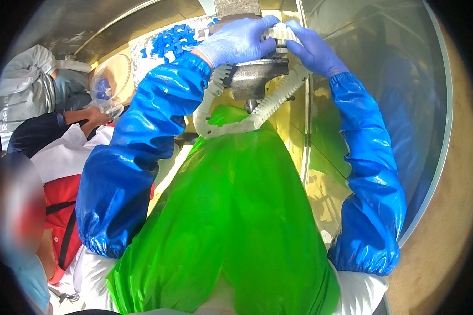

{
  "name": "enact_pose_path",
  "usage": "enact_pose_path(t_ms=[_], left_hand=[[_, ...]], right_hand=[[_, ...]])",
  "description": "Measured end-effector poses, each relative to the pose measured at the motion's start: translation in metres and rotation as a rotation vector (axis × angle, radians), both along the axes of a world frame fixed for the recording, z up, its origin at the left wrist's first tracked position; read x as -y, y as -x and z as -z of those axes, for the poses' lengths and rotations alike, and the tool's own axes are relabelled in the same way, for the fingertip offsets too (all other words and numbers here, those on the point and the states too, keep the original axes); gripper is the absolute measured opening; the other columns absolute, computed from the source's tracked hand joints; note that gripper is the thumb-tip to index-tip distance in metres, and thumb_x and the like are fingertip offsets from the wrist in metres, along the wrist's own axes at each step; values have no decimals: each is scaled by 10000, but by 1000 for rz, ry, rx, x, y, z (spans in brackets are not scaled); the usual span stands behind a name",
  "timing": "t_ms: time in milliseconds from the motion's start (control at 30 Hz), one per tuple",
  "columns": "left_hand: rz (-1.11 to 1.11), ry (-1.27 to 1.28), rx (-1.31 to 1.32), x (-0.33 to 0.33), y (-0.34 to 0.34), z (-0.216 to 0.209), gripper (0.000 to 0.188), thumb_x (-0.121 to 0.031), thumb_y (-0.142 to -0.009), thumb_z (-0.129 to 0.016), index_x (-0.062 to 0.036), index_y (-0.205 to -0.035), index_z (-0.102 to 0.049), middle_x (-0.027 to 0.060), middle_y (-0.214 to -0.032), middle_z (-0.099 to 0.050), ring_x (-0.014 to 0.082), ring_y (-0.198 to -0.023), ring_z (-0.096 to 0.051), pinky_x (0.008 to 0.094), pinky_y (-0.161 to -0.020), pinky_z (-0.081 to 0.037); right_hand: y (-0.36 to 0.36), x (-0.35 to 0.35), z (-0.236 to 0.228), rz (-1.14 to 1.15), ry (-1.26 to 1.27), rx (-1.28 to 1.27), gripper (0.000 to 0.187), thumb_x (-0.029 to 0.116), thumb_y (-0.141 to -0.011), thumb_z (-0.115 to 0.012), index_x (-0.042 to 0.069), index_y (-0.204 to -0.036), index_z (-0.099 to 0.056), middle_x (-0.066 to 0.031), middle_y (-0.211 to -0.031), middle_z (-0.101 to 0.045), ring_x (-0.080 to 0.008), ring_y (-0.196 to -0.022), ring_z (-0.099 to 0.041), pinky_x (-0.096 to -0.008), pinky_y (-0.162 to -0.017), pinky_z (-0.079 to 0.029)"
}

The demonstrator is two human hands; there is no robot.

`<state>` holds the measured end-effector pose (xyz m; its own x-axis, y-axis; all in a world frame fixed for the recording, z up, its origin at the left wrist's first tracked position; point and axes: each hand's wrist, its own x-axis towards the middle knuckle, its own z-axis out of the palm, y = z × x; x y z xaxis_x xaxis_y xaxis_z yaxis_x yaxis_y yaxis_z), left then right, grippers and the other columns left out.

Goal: The person attaches small blue plastic pieces to a white circular plastic frame held in a vise. They repeatedly pick up blue pieces and press them into slots around the frame's circumference, occasionally rotating the frame to access different sections.

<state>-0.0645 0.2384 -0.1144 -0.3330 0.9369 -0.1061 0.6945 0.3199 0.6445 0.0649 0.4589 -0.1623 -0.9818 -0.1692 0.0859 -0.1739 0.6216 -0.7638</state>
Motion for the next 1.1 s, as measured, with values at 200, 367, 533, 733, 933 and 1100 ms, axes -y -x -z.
enact_pose_path(t_ms=[200,367,533,733,933,1100], left_hand=[[-211,-25,-58,10,-13,-6,585,-423,-941,-615,-56,-1385,-509,244,-1029,-729,427,-994,-700,500,-889,-540],[-212,-171,-11,50,-32,-39,548,-364,-864,-747,-39,-1276,-588,227,-1007,-735,408,-963,-715,473,-868,-560],[-287,-181,97,93,-43,-54,500,-310,-841,-778,-13,-1211,-620,222,-1008,-727,388,-941,-721,446,-843,-562],[-320,-153,204,128,-36,-76,519,-304,-857,-790,-8,-1243,-609,206,-1033,-712,357,-961,-714,426,-868,-545],[-256,-237,69,145,16,-60,557,-302,-848,-837,-17,-1273,-618,197,-1098,-733,304,-1004,-727,406,-887,-549],[-194,-220,-272,137,52,-32,621,-411,-819,-815,-89,-1308,-611,217,-1044,-737,385,-986,-718,455,-860,-566]], right_hand=[[1,14,-39,137,-67,-21,454,309,-992,-635,18,-1330,-553,-203,-1149,-674,-352,-1033,-663,-408,-938,-508],[-1,49,-105,5,-132,-125,411,252,-973,-661,21,-1311,-616,-187,-1182,-705,-340,-1080,-687,-402,-960,-522],[-1,79,-127,-98,-161,-50,399,251,-957,-679,30,-1286,-629,-171,-1126,-717,-350,-1058,-693,-407,-920,-541],[14,109,-139,-122,-146,13,432,220,-920,-715,98,-1318,-599,-163,-1120,-707,-342,-1031,-699,-412,-878,-545],[51,118,-119,-92,-259,-111,497,377,-956,-643,143,-1393,-601,-152,-1290,-679,-350,-1160,-664,-426,-997,-522],[66,119,-91,14,-386,-175,487,386,-959,-642,171,-1395,-607,-116,-1361,-654,-345,-1215,-632,-436,-1046,-500]])
